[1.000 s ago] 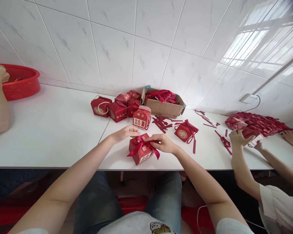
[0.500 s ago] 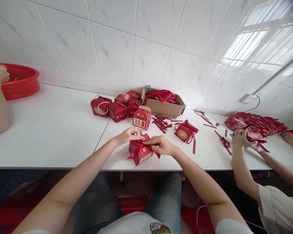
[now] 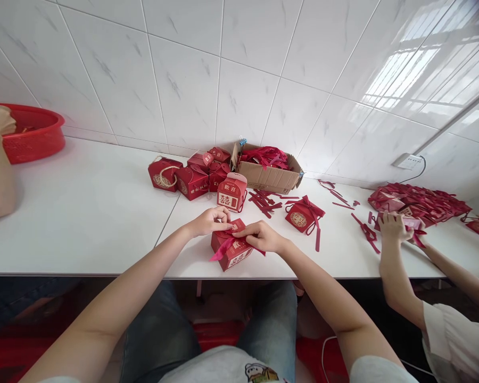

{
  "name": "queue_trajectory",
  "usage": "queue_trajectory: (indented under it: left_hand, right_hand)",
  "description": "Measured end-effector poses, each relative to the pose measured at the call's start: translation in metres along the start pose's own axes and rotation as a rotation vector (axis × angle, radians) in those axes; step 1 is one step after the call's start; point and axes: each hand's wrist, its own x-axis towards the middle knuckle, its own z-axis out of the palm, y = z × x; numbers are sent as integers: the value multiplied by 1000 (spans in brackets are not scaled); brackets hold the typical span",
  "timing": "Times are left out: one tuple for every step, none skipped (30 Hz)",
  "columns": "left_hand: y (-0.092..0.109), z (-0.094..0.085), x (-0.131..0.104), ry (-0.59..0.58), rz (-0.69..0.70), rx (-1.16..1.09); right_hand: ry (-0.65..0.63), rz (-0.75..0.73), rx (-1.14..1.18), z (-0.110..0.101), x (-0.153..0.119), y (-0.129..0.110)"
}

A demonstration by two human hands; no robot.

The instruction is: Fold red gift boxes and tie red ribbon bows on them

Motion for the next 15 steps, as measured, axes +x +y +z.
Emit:
queue_trajectory:
  left_hand:
    - [0, 0, 0, 1, 5, 0]
    - [0, 0, 0, 1, 9, 0]
    - [-1, 0, 0, -1, 12, 0]
    - [-1, 0, 0, -3, 15, -1]
    - [-1, 1, 0, -4, 16, 0]
    - [-2, 1, 0, -4, 18, -2]
    - [-2, 1, 0, -2, 20, -6]
    - [-3, 1, 0, -1, 23, -15]
    - [-3, 1, 0, -1, 25, -26]
    - [-4, 1, 0, -3, 26, -37]
    - [-4, 1, 0, -5, 26, -44]
    - [-4, 1, 0, -3, 23, -46]
    - [-4, 1, 0, -1, 17, -45]
    - [-3, 1, 0, 4, 9, -42]
    - [-3, 1, 0, 5, 0, -40]
  right_hand:
    - [1, 11, 6, 0, 0, 0]
    - [2, 26, 14, 0, 0, 0]
    - [2, 44, 24, 0, 0, 0]
    - [1, 61, 34, 0, 0, 0]
    - [-1, 75, 44, -1, 0, 0]
    - [-2, 86, 51, -1, 0, 0]
    - [-4, 92, 55, -1, 0, 0]
    - [-6, 97, 57, -1, 0, 0]
    - [-8, 100, 59, -1, -1, 0]
    - [-9, 103, 60, 0, -1, 0]
    - [-10, 106, 63, 0, -1, 1]
    - [-11, 106, 66, 0, -2, 1]
    - [-8, 104, 71, 0, -2, 2]
    - [-5, 103, 79, 0, -3, 2]
    - [-1, 105, 93, 0, -4, 3]
